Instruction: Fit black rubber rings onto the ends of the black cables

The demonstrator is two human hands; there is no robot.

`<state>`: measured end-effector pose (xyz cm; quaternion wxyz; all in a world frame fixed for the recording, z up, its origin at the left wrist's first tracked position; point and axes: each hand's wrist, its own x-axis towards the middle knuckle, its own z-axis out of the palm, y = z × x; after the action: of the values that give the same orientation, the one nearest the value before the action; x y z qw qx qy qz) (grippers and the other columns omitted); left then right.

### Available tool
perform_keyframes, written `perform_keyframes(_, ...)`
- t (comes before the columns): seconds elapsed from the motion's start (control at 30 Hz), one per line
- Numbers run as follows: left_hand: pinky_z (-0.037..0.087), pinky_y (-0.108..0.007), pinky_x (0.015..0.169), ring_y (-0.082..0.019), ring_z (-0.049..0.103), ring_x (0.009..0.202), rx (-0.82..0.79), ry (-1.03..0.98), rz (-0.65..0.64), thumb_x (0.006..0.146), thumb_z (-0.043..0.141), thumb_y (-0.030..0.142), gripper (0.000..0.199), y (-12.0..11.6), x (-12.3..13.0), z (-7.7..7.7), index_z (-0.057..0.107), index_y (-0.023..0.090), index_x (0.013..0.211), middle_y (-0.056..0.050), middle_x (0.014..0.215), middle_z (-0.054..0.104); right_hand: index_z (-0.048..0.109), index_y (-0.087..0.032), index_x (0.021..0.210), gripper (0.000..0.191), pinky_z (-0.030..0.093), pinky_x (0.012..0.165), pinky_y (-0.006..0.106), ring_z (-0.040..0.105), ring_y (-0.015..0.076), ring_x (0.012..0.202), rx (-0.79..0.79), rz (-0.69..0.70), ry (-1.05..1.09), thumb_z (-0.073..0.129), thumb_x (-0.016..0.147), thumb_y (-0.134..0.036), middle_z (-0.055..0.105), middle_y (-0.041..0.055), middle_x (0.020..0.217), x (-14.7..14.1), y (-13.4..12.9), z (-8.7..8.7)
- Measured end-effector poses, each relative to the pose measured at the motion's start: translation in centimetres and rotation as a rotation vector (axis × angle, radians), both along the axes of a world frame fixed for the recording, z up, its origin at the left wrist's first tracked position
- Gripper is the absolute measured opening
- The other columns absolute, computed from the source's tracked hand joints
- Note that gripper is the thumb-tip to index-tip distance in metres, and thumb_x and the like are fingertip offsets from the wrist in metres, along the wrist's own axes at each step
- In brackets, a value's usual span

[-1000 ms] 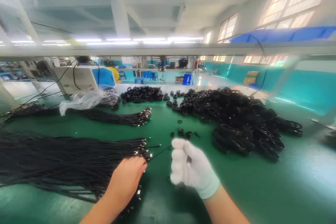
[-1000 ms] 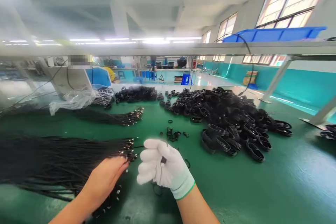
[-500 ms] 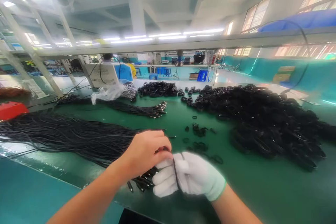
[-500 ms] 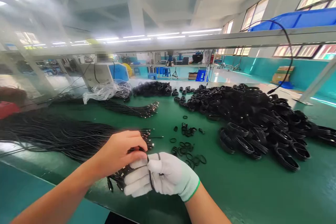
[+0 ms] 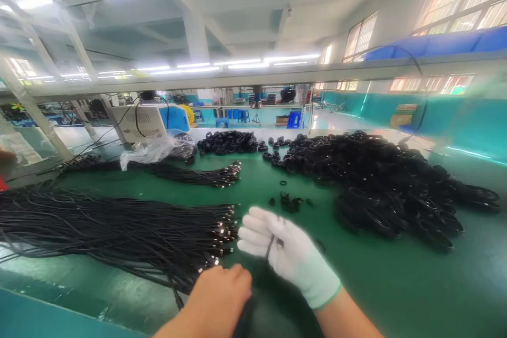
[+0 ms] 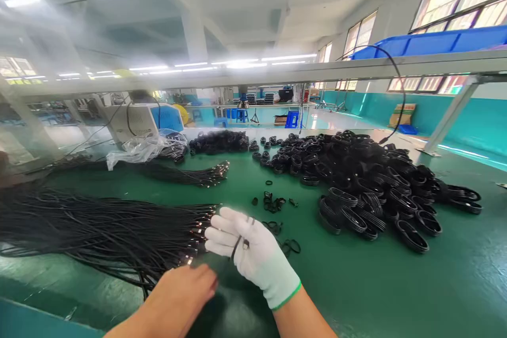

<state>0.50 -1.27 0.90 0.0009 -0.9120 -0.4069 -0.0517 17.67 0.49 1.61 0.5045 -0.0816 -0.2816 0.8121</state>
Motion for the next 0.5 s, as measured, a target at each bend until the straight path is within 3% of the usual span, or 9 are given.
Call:
perform_keyframes(0.07, 0.035, -0.027, 0.057, -0.016, 0.054, 0.060, 0.108, 0.030, -0.111, 0.084, 0.049, 0.016, 0.014, -0.7, 0.1, 2.1, 0.058, 0.019, 0.073, -0.001, 0.071, 0.062, 0.053, -0.013, 0.082, 0.024, 0.040, 0.063, 0.027, 0.047, 0.0106, 0.062, 0.034, 0.067, -0.099, 0.066, 0.078, -0.032, 0.051, 0.0007, 0.070, -0.5, -0.4, -0.7)
perform_keyframes(0.13, 0.036, -0.027, 0.062, -0.016, 0.055, 0.066, 0.143, -0.037, -0.134, 0.083, 0.055, 0.027, 0.012, 0.1, 0.0, 4.9, 0.060, 0.019, 0.075, 0.000, 0.073, 0.061, 0.056, -0.009, 0.088, 0.029, 0.042, 0.063, 0.029, 0.054, 0.0136, 0.066, 0.078, 0.226, -0.139, 0.068, 0.076, -0.033, 0.056, 0.0059, 0.075, -1.0, -1.1, -1.7)
perform_keyframes(0.23, 0.038, -0.022, 0.064, -0.012, 0.055, 0.069, -0.112, -0.235, -0.155, 0.079, 0.062, 0.033, 0.014, 2.6, -0.4, 7.4, 0.064, 0.020, 0.076, 0.002, 0.074, 0.062, 0.055, -0.009, 0.090, 0.037, 0.045, 0.066, 0.033, 0.059, 0.0180, 0.070, 0.067, 0.471, -0.082, 0.072, 0.070, -0.035, 0.058, 0.0071, 0.076, -1.7, -1.9, -2.7)
perform_keyframes(0.3, 0.040, -0.019, 0.064, -0.011, 0.057, 0.071, -0.369, -0.413, -0.153, 0.078, 0.063, 0.030, 0.013, 3.8, -0.6, 7.0, 0.066, 0.018, 0.077, 0.002, 0.076, 0.064, 0.053, -0.011, 0.088, 0.041, 0.046, 0.068, 0.034, 0.059, 0.0172, 0.068, 0.017, 0.547, -0.022, 0.076, 0.064, -0.035, 0.055, 0.0022, 0.071, -2.0, -2.1, -2.8)
perform_keyframes(0.37, 0.042, -0.019, 0.064, -0.011, 0.057, 0.072, -0.545, -0.567, -0.109, 0.081, 0.057, 0.028, 0.016, 4.4, -0.8, 5.2, 0.066, 0.015, 0.079, 0.000, 0.077, 0.065, 0.051, -0.013, 0.086, 0.040, 0.046, 0.071, 0.036, 0.056, 0.0140, 0.064, -0.007, 0.551, 0.018, 0.077, 0.063, -0.033, 0.050, -0.0019, 0.067, -2.2, -2.2, -2.5)
perform_keyframes(0.43, 0.042, -0.019, 0.062, -0.011, 0.056, 0.070, -0.583, -0.624, -0.033, 0.087, 0.046, 0.028, 0.025, 4.5, -1.2, 2.8, 0.065, 0.013, 0.079, -0.001, 0.075, 0.064, 0.051, -0.015, 0.087, 0.039, 0.045, 0.073, 0.039, 0.052, 0.0113, 0.060, 0.004, 0.498, 0.038, 0.076, 0.065, -0.033, 0.048, -0.0035, 0.066, -2.2, -2.2, -2.0)
perform_keyframes(0.5, 0.041, -0.021, 0.062, -0.012, 0.055, 0.070, -0.483, -0.549, 0.049, 0.090, 0.038, 0.027, 0.030, 4.5, -2.0, 0.7, 0.063, 0.014, 0.080, -0.001, 0.076, 0.064, 0.051, -0.015, 0.089, 0.041, 0.043, 0.073, 0.040, 0.047, 0.0096, 0.058, 0.007, 0.428, 0.059, 0.076, 0.065, -0.036, 0.045, -0.0042, 0.068, -2.0, -2.1, -1.3)
